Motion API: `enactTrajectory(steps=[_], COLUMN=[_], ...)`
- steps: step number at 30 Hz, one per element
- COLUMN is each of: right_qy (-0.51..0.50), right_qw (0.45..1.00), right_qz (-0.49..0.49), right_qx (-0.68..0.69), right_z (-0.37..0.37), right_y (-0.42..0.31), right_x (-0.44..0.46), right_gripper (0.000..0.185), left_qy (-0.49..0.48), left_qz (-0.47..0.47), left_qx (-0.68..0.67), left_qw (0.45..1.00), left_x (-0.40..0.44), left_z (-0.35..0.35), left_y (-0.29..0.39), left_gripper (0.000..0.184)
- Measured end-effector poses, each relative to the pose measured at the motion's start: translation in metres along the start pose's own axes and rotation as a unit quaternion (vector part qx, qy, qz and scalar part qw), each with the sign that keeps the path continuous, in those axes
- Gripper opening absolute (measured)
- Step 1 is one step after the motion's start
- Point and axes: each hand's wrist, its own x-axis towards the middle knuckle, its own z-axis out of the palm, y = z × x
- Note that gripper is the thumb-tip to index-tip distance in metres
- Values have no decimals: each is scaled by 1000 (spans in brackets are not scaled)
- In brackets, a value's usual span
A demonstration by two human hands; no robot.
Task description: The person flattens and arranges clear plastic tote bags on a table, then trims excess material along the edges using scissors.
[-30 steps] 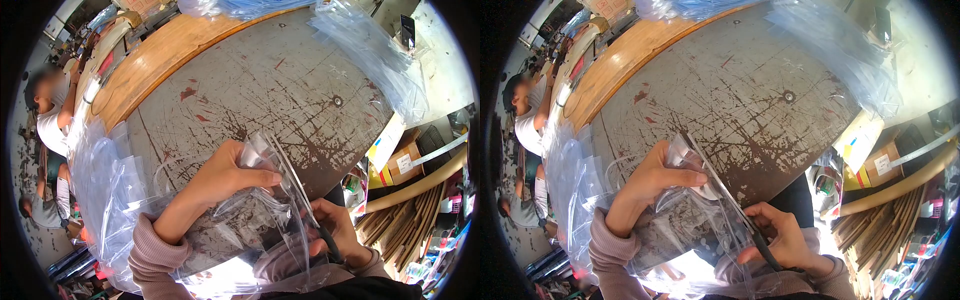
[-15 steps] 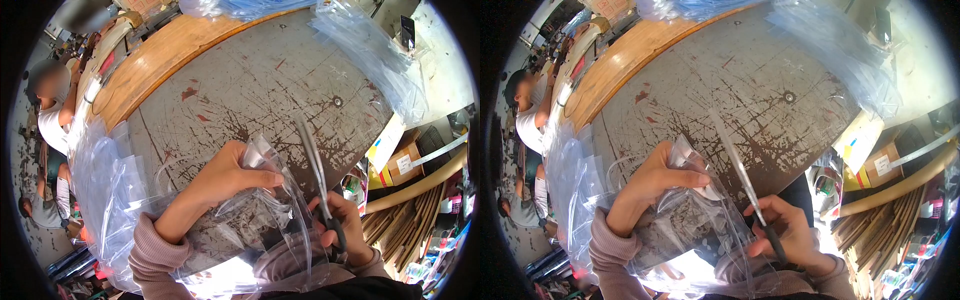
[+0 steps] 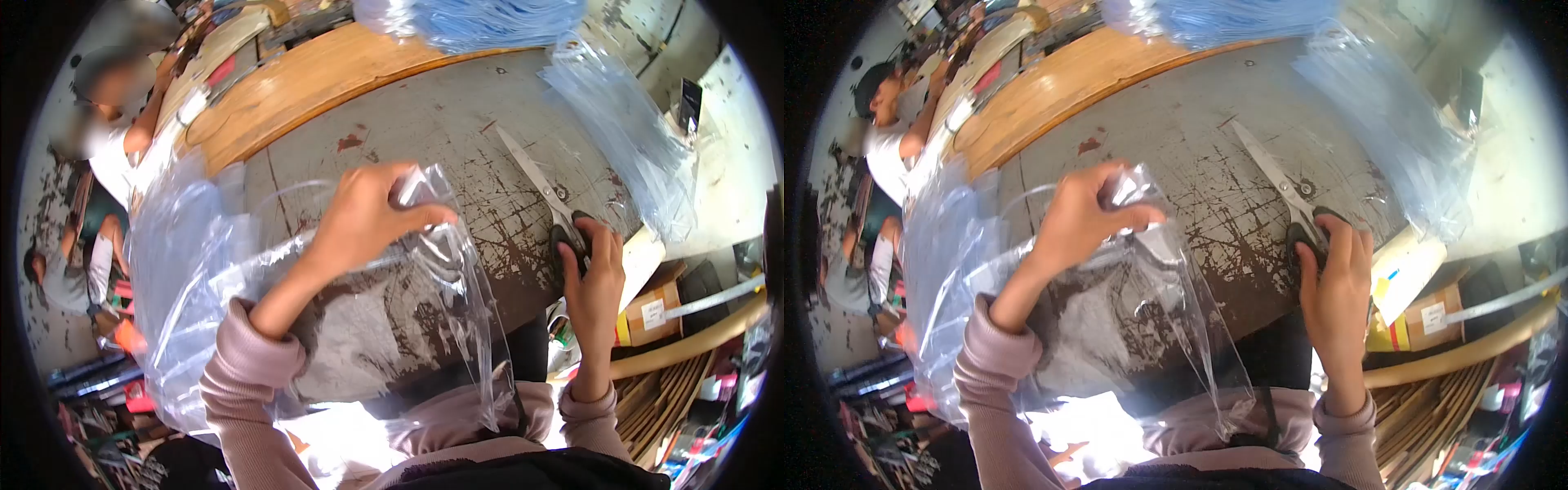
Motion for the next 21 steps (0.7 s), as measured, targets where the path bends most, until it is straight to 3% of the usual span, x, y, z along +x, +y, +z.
enactTrajectory(steps=[5, 7, 12, 15, 17, 18, 19, 21], right_qy=[-17, -11, -20, -12, 2, -40, -85, -81], right_qw=[998, 996, 996, 996, 989, 973, 945, 967], right_qz=[-62, -83, -81, -58, -54, -9, 37, -3], right_qx=[-18, -17, -16, 70, 135, 227, 315, 240], right_z=[9, 9, -1, -21, -32, -37, -40, -34], right_y=[13, 18, 33, 37, 36, 35, 32, 22], right_x=[14, 16, 20, 18, 11, 2, -3, -10], right_gripper=[26, 22, 19, 23, 26, 27, 29, 24], left_qy=[8, 58, 55, 49, 185, 122, 138, 112], left_qz=[-45, 40, 52, 52, 196, 94, 118, 137], left_qx=[-110, -82, -68, 43, 240, 282, 274, 281], left_qw=[993, 994, 995, 997, 933, 947, 945, 943], left_x=[29, 47, 90, 107, 112, 94, 77, 28], left_z=[3, 8, 1, -4, 1, -2, 2, 13], left_y=[-8, -15, -14, -17, -24, -4, 3, 19], left_gripper=[31, 33, 46, 58, 68, 73, 70, 68])
